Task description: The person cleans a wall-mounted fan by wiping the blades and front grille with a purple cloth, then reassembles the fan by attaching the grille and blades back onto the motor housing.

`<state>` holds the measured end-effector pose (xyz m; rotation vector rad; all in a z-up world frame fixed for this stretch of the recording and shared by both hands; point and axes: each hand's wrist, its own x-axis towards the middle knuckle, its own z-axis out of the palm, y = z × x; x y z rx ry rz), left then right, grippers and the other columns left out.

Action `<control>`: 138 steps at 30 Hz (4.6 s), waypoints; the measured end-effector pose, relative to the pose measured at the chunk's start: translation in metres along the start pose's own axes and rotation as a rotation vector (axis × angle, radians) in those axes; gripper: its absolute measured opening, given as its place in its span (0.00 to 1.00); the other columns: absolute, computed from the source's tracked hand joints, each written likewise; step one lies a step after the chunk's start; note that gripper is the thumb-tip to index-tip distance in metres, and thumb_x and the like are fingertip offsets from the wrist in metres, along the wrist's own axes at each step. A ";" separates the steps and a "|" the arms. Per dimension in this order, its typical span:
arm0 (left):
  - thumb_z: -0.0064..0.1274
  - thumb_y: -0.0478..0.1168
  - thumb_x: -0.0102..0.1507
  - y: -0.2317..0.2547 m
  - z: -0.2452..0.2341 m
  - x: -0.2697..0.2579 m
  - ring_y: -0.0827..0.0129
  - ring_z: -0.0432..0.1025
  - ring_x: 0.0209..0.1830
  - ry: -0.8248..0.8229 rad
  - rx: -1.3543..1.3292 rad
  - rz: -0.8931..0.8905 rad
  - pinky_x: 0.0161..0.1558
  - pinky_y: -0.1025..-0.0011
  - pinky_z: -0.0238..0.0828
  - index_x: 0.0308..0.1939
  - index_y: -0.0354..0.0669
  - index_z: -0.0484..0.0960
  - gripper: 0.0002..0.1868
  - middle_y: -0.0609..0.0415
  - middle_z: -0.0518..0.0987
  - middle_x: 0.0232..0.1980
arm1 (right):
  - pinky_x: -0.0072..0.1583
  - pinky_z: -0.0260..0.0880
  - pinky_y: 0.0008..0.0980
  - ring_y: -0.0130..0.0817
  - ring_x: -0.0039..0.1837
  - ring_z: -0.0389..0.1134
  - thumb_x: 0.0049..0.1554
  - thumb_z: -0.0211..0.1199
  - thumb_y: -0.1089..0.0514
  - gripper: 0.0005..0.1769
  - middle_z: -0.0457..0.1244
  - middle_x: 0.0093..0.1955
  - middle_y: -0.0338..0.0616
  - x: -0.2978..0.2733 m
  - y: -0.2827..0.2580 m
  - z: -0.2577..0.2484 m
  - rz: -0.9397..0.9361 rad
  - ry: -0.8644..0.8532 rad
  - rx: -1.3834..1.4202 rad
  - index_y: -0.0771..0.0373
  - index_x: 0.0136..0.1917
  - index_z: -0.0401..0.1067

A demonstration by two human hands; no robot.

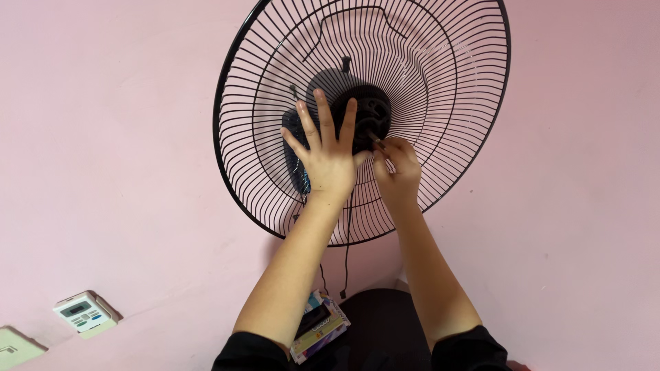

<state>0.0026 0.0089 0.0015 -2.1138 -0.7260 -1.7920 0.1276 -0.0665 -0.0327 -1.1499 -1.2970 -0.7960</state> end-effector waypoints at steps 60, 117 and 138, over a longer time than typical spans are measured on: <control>0.70 0.59 0.48 0.004 -0.004 0.004 0.37 0.39 0.83 -0.031 0.000 -0.032 0.69 0.17 0.40 0.76 0.59 0.69 0.52 0.39 0.47 0.83 | 0.51 0.74 0.37 0.47 0.53 0.66 0.45 0.81 0.43 0.41 0.61 0.55 0.54 0.052 -0.018 -0.017 -0.284 -0.056 -0.186 0.74 0.57 0.68; 0.34 0.56 0.74 -0.164 0.091 -0.164 0.57 0.69 0.63 -0.218 -1.711 -1.161 0.64 0.60 0.66 0.72 0.32 0.66 0.33 0.43 0.73 0.66 | 0.53 0.79 0.29 0.38 0.58 0.66 0.47 0.81 0.61 0.39 0.55 0.63 0.48 0.054 -0.001 0.018 -0.116 -0.158 -0.049 0.65 0.68 0.67; 0.42 0.57 0.64 -0.122 -0.064 -0.160 0.55 0.70 0.65 0.057 -1.810 -0.842 0.60 0.54 0.72 0.76 0.35 0.59 0.42 0.44 0.74 0.67 | 0.51 0.75 0.29 0.35 0.53 0.64 0.48 0.80 0.65 0.43 0.56 0.64 0.48 0.045 -0.009 0.000 -0.144 -0.220 -0.126 0.67 0.73 0.64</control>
